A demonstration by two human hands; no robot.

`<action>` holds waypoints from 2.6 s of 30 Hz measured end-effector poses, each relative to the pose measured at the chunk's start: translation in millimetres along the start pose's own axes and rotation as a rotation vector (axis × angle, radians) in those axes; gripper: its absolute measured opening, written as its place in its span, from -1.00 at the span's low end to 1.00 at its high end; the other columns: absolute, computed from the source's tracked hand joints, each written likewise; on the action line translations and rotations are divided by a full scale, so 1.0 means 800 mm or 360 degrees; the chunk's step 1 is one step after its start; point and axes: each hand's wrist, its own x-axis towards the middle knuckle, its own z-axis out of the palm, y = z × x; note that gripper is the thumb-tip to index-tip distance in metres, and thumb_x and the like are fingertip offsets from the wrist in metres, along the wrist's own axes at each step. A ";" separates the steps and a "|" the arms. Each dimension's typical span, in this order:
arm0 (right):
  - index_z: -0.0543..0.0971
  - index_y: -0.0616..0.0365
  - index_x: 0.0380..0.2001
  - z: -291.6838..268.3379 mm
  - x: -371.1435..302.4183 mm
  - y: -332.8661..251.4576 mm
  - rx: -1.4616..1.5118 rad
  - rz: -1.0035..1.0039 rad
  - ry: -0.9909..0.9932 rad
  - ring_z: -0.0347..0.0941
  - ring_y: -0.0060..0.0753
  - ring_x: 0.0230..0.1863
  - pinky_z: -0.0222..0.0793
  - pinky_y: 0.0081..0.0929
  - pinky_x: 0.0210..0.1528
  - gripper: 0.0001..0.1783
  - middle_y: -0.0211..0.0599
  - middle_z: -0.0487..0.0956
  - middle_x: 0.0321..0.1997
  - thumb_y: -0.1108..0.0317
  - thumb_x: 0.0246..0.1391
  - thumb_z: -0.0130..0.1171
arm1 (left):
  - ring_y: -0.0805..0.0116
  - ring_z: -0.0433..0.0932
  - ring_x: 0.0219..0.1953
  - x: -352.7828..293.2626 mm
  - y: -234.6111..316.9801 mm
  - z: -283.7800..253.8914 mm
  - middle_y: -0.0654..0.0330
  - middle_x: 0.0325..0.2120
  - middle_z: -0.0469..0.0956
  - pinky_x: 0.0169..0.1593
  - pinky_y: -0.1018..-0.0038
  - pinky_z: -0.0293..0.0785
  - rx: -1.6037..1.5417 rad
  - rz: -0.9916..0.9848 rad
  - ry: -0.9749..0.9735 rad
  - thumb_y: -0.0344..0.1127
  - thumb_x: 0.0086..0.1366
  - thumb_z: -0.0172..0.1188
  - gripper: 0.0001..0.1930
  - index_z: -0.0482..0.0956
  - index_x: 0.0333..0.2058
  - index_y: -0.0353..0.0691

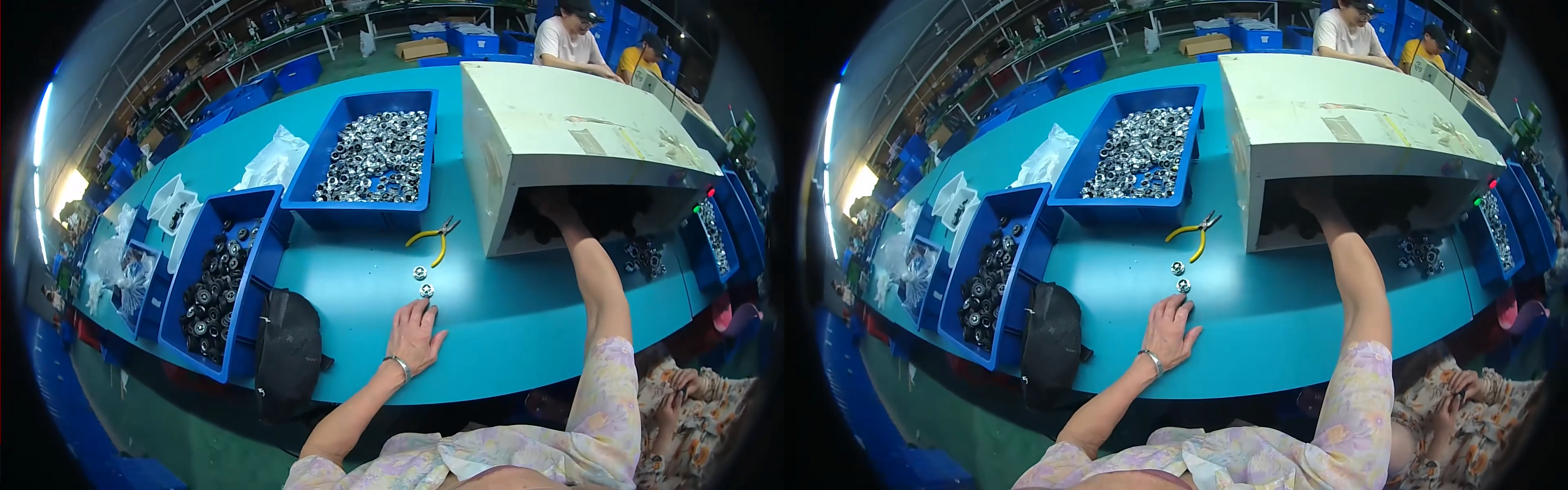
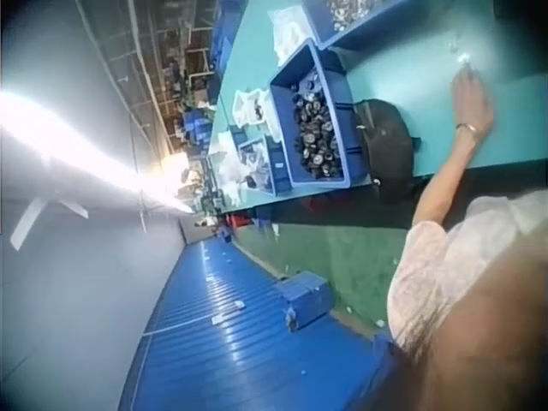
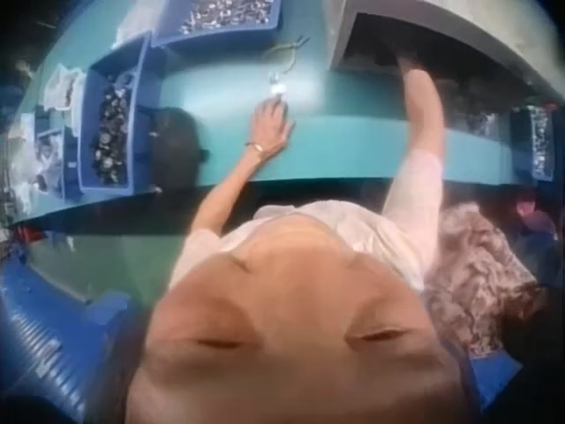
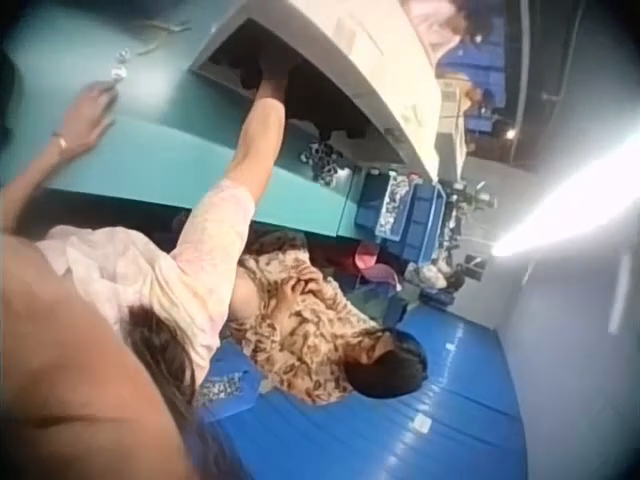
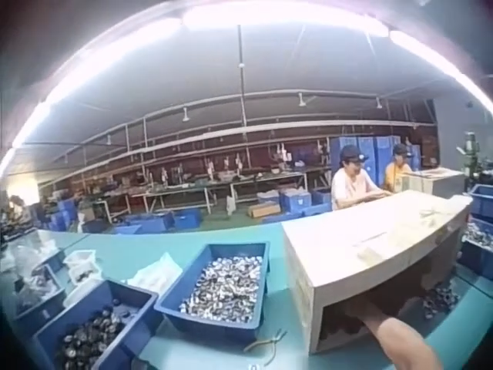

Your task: Assembling small mechanical components by inserting rings into plastic housings on a production line.

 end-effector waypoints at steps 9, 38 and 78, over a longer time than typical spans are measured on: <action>0.31 0.18 0.18 -0.007 -0.016 0.005 0.0249 -0.0019 -0.0095 0.13 0.07 0.31 0.07 -0.11 0.31 -0.34 0.06 0.30 0.22 0.14 0.05 0.19 | -0.06 0.28 0.13 0.006 0.004 0.005 -0.08 0.06 0.34 0.20 0.13 0.20 -0.0019 0.0029 0.0014 -0.21 0.13 0.26 -0.51 0.40 -0.01 -0.32; 0.56 0.19 -0.22 -0.230 -0.171 -0.213 0.2352 0.1527 0.0256 0.33 -0.69 -0.46 0.32 -0.75 -0.41 -0.85 -0.48 0.51 -0.38 0.42 0.14 0.19 | -0.03 0.37 -0.03 -0.006 0.010 0.003 -0.01 -0.11 0.45 0.08 0.16 0.27 -0.0346 0.0160 0.0342 -0.48 0.07 0.20 -0.69 0.47 -0.15 -0.29; 0.50 0.27 -0.28 -0.272 -0.351 -0.427 0.1597 0.0793 0.0380 0.53 -0.34 -0.38 0.41 -0.47 -0.38 -0.77 -0.20 0.57 -0.35 0.73 -0.02 0.03 | 0.62 0.28 -0.41 -0.127 0.157 -0.061 0.36 -0.39 0.26 -0.34 0.68 0.26 -0.1968 -0.0204 -0.0266 -0.59 0.09 0.27 -0.78 0.36 -0.50 -0.25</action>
